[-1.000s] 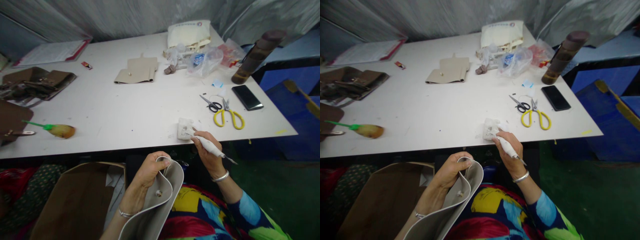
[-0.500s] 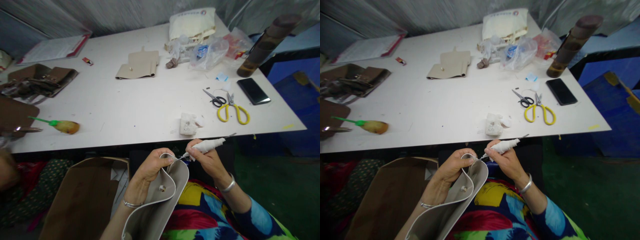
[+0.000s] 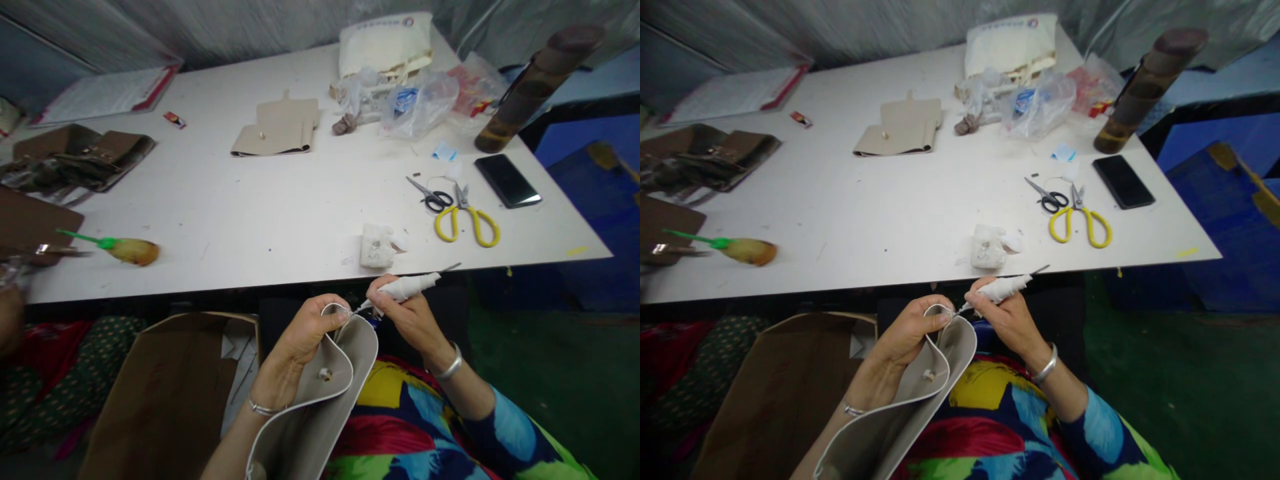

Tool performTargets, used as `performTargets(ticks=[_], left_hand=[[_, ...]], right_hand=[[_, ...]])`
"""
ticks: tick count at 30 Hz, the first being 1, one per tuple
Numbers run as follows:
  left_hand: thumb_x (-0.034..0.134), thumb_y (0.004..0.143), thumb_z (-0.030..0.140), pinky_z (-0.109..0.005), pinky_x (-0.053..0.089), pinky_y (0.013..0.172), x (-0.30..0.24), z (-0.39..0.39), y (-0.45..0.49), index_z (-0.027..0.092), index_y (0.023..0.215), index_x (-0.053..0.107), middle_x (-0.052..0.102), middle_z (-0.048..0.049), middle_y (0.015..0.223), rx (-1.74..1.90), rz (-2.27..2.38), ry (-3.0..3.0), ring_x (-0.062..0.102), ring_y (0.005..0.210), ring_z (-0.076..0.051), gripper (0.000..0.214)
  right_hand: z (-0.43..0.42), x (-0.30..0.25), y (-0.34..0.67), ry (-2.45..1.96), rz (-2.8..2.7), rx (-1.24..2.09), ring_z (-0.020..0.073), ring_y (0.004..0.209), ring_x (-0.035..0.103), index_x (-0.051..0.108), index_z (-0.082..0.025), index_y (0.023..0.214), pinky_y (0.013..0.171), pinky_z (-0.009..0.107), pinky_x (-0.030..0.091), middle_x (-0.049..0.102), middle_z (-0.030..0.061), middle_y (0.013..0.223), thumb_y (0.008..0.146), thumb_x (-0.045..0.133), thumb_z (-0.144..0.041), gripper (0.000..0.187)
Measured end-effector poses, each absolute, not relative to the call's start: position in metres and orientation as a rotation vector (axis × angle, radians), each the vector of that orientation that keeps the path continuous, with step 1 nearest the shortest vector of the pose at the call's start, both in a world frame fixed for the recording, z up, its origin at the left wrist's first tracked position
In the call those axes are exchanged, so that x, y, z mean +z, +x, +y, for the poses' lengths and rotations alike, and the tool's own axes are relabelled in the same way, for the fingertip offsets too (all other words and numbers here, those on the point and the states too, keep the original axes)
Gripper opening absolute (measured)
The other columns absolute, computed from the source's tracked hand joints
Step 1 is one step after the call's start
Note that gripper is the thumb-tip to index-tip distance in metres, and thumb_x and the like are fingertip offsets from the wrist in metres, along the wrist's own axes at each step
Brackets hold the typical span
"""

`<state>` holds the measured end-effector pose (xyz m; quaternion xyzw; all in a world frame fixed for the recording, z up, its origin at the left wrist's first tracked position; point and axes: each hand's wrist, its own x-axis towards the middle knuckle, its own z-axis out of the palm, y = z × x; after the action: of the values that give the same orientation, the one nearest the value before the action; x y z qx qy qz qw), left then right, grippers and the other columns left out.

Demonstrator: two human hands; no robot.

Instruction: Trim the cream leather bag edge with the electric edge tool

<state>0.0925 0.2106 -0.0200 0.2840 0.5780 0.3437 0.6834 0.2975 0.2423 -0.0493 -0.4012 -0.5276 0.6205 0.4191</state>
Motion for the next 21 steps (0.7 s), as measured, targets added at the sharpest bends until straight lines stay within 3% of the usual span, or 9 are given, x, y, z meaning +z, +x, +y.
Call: performTargets(ticks=[8, 12, 17, 21], left_hand=[[0.09, 0.062, 0.04, -0.025, 0.034, 0.063, -0.022, 0.207, 0.097, 0.014, 0.078, 0.068, 0.058, 0.0015, 0.066, 0.825, 1.362, 0.651, 0.047, 0.062, -0.011, 0.037], [0.089, 0.063, 0.037, -0.024, 0.035, 0.062, -0.025, 0.206, 0.094, 0.015, 0.078, 0.067, 0.058, 0.002, 0.066, 0.873, 1.397, 0.648, 0.047, 0.062, -0.011, 0.035], [0.089, 0.062, 0.035, -0.025, 0.039, 0.064, -0.027, 0.205, 0.093, 0.015, 0.077, 0.067, 0.06, 0.0008, 0.069, 0.869, 1.392, 0.675, 0.05, 0.065, -0.012, 0.033], [0.086, 0.065, 0.034, -0.024, 0.038, 0.063, -0.023, 0.205, 0.096, 0.016, 0.078, 0.066, 0.058, 0.0017, 0.068, 0.863, 1.407, 0.73, 0.048, 0.064, -0.012, 0.03]], right_hand=[[0.238, -0.052, 0.286, -0.99, -1.336, 1.418, 0.0144, 0.065, 0.056, 0.067, -0.019, 0.089, 0.064, 0.027, 0.046, 0.062, -0.0005, 0.073, 0.099, 0.068, -0.045, 0.027], [0.229, -0.057, 0.289, -0.886, -1.416, 1.344, 0.0171, 0.079, 0.063, 0.069, -0.021, 0.093, 0.073, 0.03, 0.051, 0.068, 0.0025, 0.088, 0.1, 0.067, -0.039, 0.02], [0.219, -0.057, 0.307, -0.628, -1.849, 1.06, 0.0186, 0.079, 0.06, 0.073, -0.024, 0.104, 0.074, 0.034, 0.048, 0.072, 0.0032, 0.089, 0.1, 0.068, -0.029, 0.008], [0.209, -0.052, 0.313, -0.726, -1.651, 1.116, 0.0182, 0.085, 0.067, 0.072, -0.025, 0.11, 0.079, 0.032, 0.053, 0.074, 0.0036, 0.096, 0.103, 0.063, -0.027, 0.011]])
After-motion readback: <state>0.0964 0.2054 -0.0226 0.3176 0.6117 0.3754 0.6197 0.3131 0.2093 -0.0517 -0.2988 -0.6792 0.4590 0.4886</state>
